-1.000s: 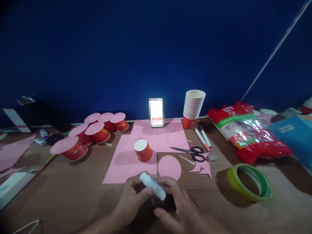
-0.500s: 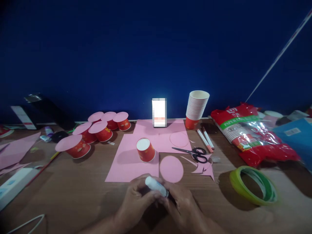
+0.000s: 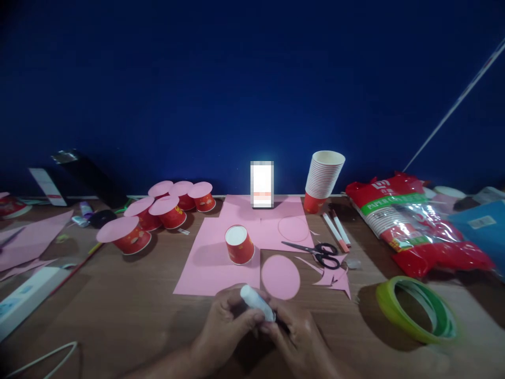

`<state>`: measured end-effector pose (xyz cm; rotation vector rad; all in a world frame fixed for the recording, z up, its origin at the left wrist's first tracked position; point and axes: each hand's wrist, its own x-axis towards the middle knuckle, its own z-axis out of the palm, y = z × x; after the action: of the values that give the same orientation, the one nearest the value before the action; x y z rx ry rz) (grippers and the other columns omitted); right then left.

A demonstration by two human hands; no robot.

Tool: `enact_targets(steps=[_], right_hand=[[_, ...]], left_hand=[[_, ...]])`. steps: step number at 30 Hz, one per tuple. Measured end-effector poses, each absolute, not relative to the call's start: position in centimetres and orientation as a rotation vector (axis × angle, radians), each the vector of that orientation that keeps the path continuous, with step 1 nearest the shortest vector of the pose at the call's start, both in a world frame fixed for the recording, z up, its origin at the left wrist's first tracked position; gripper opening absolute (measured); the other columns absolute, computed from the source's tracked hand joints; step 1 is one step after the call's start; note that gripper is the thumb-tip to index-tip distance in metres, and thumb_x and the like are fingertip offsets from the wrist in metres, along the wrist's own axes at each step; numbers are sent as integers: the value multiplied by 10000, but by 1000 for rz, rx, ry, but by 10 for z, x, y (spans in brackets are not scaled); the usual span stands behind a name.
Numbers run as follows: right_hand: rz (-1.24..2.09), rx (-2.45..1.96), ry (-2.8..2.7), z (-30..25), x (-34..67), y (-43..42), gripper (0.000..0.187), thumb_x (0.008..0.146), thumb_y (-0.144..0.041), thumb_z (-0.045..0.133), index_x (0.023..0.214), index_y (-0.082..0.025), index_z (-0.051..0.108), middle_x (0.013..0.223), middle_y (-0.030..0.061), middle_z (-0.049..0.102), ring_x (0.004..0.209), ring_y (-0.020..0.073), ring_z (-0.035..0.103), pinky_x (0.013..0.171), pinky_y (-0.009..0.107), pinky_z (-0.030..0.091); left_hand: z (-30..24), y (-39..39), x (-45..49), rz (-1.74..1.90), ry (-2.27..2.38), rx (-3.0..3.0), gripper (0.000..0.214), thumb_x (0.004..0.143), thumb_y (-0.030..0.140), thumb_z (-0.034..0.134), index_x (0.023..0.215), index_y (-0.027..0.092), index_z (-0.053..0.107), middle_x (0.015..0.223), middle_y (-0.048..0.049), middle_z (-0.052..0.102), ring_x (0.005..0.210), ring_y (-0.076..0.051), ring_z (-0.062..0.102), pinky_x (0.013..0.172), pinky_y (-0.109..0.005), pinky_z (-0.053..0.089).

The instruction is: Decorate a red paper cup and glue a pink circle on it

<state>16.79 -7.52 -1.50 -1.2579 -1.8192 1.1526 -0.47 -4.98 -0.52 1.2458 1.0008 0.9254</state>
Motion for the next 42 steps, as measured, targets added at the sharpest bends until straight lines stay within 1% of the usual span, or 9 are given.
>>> enact_targets(steps=[5,7,9,15,21,27,33,38,42], right_hand=[[1217,-1280,-1762,-17,166,-76,254,917,-385,486,942,-200,658,776,19,654,711,164,613,653,222,502],[1282,-1269,-1707,-17,165,-77,245,916,-386,489,951,-196,641,770,15,640,686,151,599,623,212,495],[1353,-1253,-1654,-16,164,-77,237,916,-382,487,972,-196,622,763,7,624,655,136,589,591,202,485],[1430,-1247,-1617,-13,162,-74,248,912,-397,498,837,-183,598,670,-12,588,593,113,570,561,191,456],[1496,-1237,-1594,-15,164,-73,299,917,-443,485,839,-175,589,670,-6,594,594,112,571,560,196,452],[1508,-1242,-1580,-14,161,-74,350,904,-496,482,842,-164,574,684,0,586,584,108,565,553,203,460],[1409,-1293,-1667,1,159,-79,365,924,-485,421,931,-165,595,729,22,617,614,127,575,578,226,479],[1261,-1296,-1791,6,160,-79,298,899,-438,460,917,-186,618,749,19,636,658,143,579,623,233,488],[1330,-1269,-1770,3,156,-77,315,925,-433,413,883,-182,599,699,1,606,608,129,569,578,215,472]], left_hand=[[-3,-49,-4,927,997,1219,163,709,220,676,843,141,727,714,-37,651,630,-141,576,591,-228,461],[-2,-49,-4,923,980,1182,162,712,229,677,837,134,714,697,-36,652,597,-135,574,566,-226,458],[-1,-50,-3,922,948,1145,175,723,264,685,831,128,698,670,-32,648,561,-129,573,543,-222,458],[3,-48,0,906,821,1022,269,741,371,701,839,123,660,597,-13,630,483,-125,586,498,-221,466],[2,-46,0,890,833,1016,294,736,395,706,822,117,660,595,-17,639,479,-114,572,497,-212,458],[0,-45,0,890,829,1011,309,734,411,708,806,115,655,574,-3,608,481,-104,539,499,-213,433],[3,-44,2,841,817,980,333,717,446,711,690,126,623,532,-8,600,449,-111,526,469,-219,393],[-1,-45,1,886,987,1012,360,598,410,793,616,142,554,520,25,545,470,-92,500,466,-201,376],[-2,-45,2,868,951,970,341,612,351,773,605,170,484,470,50,512,415,-102,507,422,-204,371]])
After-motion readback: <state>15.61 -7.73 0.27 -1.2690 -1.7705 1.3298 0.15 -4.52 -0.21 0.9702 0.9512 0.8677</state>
